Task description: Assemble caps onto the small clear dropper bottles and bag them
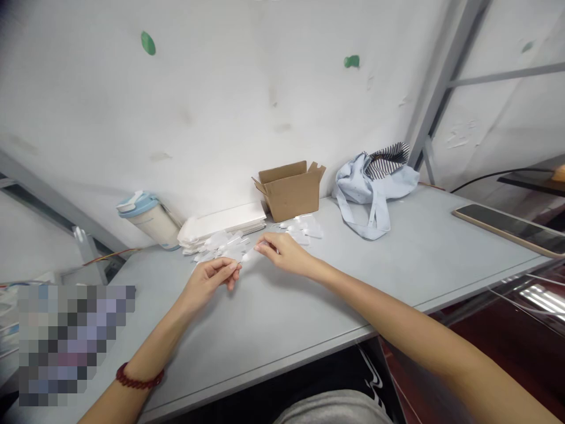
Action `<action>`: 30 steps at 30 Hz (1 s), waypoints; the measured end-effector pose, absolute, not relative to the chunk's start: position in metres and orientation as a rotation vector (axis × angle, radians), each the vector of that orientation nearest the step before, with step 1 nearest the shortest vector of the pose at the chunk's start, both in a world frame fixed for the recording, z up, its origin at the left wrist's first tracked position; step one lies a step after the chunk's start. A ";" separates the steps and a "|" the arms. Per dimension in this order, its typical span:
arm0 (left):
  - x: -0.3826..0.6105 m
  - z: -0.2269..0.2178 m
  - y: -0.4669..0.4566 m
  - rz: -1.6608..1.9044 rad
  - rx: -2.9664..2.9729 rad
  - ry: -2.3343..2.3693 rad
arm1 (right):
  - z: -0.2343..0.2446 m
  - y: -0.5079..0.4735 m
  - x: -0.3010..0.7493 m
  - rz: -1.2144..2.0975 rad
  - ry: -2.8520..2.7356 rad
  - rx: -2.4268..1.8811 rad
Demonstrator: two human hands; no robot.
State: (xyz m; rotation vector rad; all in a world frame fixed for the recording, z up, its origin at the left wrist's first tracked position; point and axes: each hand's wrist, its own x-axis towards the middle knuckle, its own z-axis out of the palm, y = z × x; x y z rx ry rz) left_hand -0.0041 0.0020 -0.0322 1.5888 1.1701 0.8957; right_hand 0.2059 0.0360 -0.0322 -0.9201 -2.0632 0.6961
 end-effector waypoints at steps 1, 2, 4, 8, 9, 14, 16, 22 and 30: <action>-0.004 -0.033 0.002 0.893 1.588 1.170 | -0.033 0.036 0.206 0.682 -2.079 -0.913; -0.004 -0.034 0.002 0.889 1.586 1.168 | -0.033 0.035 0.205 0.665 -2.092 -0.904; -0.004 -0.035 0.001 0.881 1.584 1.166 | -0.034 0.034 0.205 0.632 -2.109 -0.882; -0.004 -0.036 0.000 0.872 1.574 1.166 | -0.035 0.033 0.204 0.609 -2.123 -0.855; -0.004 -0.036 -0.001 0.874 1.570 1.166 | -0.036 0.033 0.204 0.606 -2.125 -0.850; -0.003 -0.035 0.000 0.883 1.551 1.175 | -0.038 0.034 0.204 0.547 -2.143 -0.809; -0.002 -0.035 0.000 0.883 1.533 1.174 | -0.039 0.035 0.204 0.507 -2.158 -0.788; -0.002 -0.036 0.000 0.872 1.482 1.161 | -0.042 0.035 0.205 0.395 -2.201 -0.739; -0.001 -0.036 -0.001 0.882 1.439 1.129 | -0.045 0.036 0.205 0.335 -2.183 -0.683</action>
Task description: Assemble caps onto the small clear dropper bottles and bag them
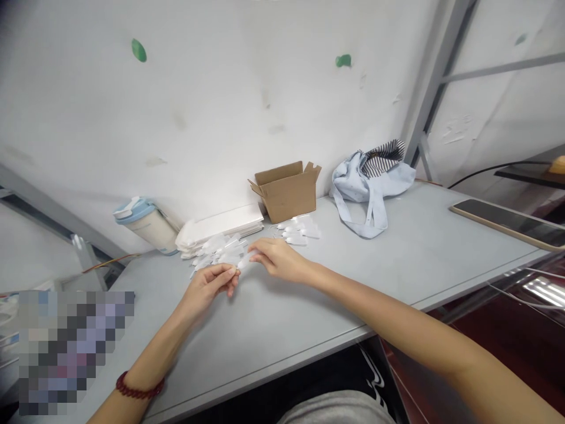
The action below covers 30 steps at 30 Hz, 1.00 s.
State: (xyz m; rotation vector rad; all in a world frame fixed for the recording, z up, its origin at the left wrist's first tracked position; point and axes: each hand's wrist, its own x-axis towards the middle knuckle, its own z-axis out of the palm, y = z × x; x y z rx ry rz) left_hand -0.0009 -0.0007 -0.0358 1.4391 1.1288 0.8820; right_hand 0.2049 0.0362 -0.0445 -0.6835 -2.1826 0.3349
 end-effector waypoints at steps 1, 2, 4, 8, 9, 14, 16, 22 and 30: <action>-0.001 -0.036 -0.001 0.885 1.430 1.118 | -0.044 0.036 0.205 0.339 -2.178 -0.686; -0.001 -0.036 -0.001 0.892 1.418 1.107 | -0.042 0.035 0.205 0.348 -2.172 -0.689; -0.001 -0.035 -0.002 0.909 1.388 1.079 | -0.038 0.034 0.206 0.375 -2.157 -0.698; 0.002 -0.032 -0.004 0.938 1.304 1.066 | -0.028 0.033 0.209 0.419 -2.111 -0.743; 0.002 -0.032 -0.004 0.945 1.288 1.070 | -0.027 0.032 0.210 0.428 -2.101 -0.757; 0.002 -0.032 -0.006 0.969 1.300 1.082 | -0.027 0.032 0.209 0.492 -2.091 -0.784; 0.002 -0.032 -0.006 0.970 1.333 1.088 | -0.027 0.031 0.208 0.513 -2.096 -0.788; 0.002 -0.032 -0.005 0.953 1.392 1.104 | -0.032 0.031 0.206 0.508 -2.106 -0.801; -0.001 -0.037 -0.003 0.938 1.408 1.137 | -0.041 0.032 0.201 0.557 -2.118 -0.802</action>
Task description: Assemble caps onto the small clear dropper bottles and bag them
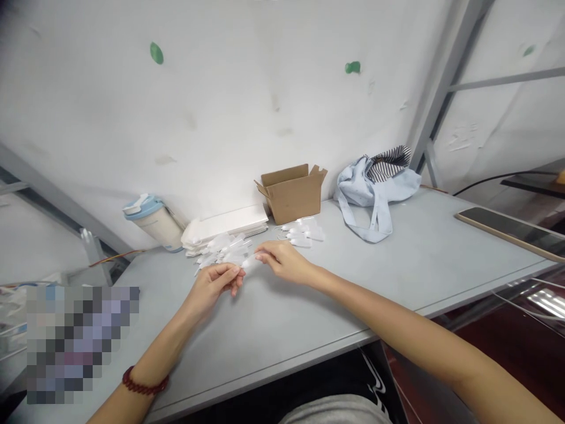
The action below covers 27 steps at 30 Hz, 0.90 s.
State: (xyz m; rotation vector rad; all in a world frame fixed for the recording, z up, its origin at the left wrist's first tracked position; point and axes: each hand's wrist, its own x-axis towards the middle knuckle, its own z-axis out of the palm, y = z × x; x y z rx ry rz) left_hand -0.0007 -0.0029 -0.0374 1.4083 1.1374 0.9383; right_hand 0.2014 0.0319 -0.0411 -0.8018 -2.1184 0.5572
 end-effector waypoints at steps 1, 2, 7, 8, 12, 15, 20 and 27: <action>-0.001 -0.037 -0.003 0.940 1.407 1.133 | -0.041 0.032 0.201 0.573 -2.115 -0.808; -0.001 -0.037 -0.003 0.939 1.404 1.131 | -0.040 0.032 0.201 0.589 -2.111 -0.816; -0.008 -0.029 0.002 0.880 1.346 1.165 | -0.034 0.031 0.202 0.630 -2.102 -0.845; -0.010 -0.027 0.004 0.874 1.333 1.180 | -0.033 0.031 0.202 0.624 -2.100 -0.851; -0.014 -0.023 0.006 0.885 1.323 1.224 | -0.032 0.032 0.204 0.604 -2.107 -0.855; -0.013 -0.023 0.004 0.863 1.394 1.205 | -0.034 0.031 0.203 0.617 -2.123 -0.826; -0.014 -0.019 0.002 0.756 1.594 1.226 | -0.039 0.031 0.201 0.616 -2.174 -0.822; -0.031 -0.014 0.005 0.481 1.805 1.346 | -0.043 0.055 0.216 0.382 -2.158 -1.090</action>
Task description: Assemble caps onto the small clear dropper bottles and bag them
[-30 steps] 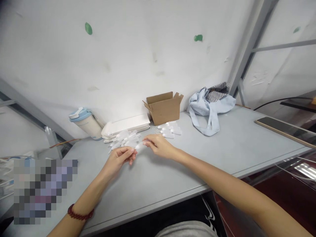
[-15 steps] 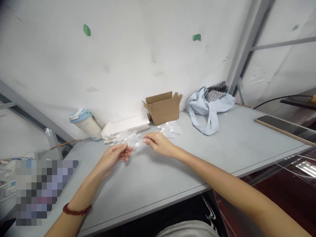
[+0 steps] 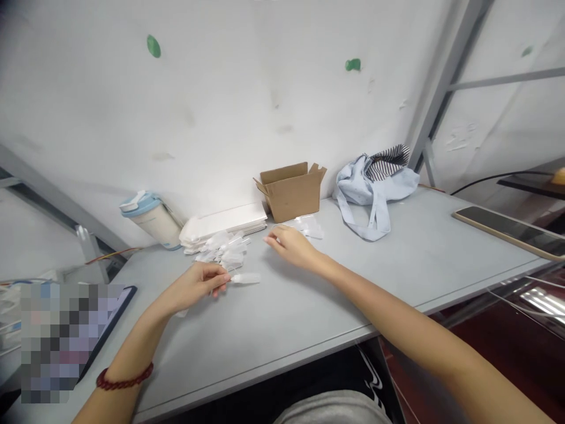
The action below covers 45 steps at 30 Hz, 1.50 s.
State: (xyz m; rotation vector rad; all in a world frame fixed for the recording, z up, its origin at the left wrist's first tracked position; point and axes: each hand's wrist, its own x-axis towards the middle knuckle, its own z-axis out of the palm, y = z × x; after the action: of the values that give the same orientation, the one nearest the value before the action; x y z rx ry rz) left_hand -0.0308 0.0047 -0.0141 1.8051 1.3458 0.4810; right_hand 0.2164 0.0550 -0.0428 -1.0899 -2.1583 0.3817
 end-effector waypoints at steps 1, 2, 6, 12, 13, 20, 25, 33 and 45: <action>-0.034 -0.015 0.006 0.454 1.835 1.391 | -0.043 0.059 0.220 0.347 -2.156 -1.142; -0.037 -0.015 0.007 0.434 1.870 1.441 | -0.042 0.063 0.224 0.306 -2.154 -1.200; -0.047 -0.019 0.013 0.388 1.969 1.606 | -0.034 0.070 0.236 0.163 -2.207 -1.487; -0.054 -0.026 0.017 0.303 1.989 2.064 | -0.030 0.069 0.243 0.119 -2.296 -1.696; -0.054 -0.026 0.017 0.301 1.996 2.107 | -0.031 0.069 0.243 0.115 -2.302 -1.709; -0.047 -0.024 0.013 0.565 1.989 2.067 | -0.040 0.067 0.236 0.167 -2.370 -1.716; -0.034 -0.020 0.010 0.662 1.800 1.860 | -0.040 0.060 0.228 0.348 -2.417 -1.486; -0.017 -0.017 0.005 0.784 1.588 1.403 | -0.024 0.043 0.218 0.755 -2.225 -1.013; -0.009 -0.017 -0.002 0.657 1.487 1.185 | -0.026 0.032 0.208 0.603 -2.253 -0.829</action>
State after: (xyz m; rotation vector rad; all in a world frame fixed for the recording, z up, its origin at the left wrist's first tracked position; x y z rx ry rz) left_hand -0.0086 -0.0019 -0.0171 1.4871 1.1851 0.6565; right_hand 0.2083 0.0320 -0.0255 -0.8288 -2.2527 0.6034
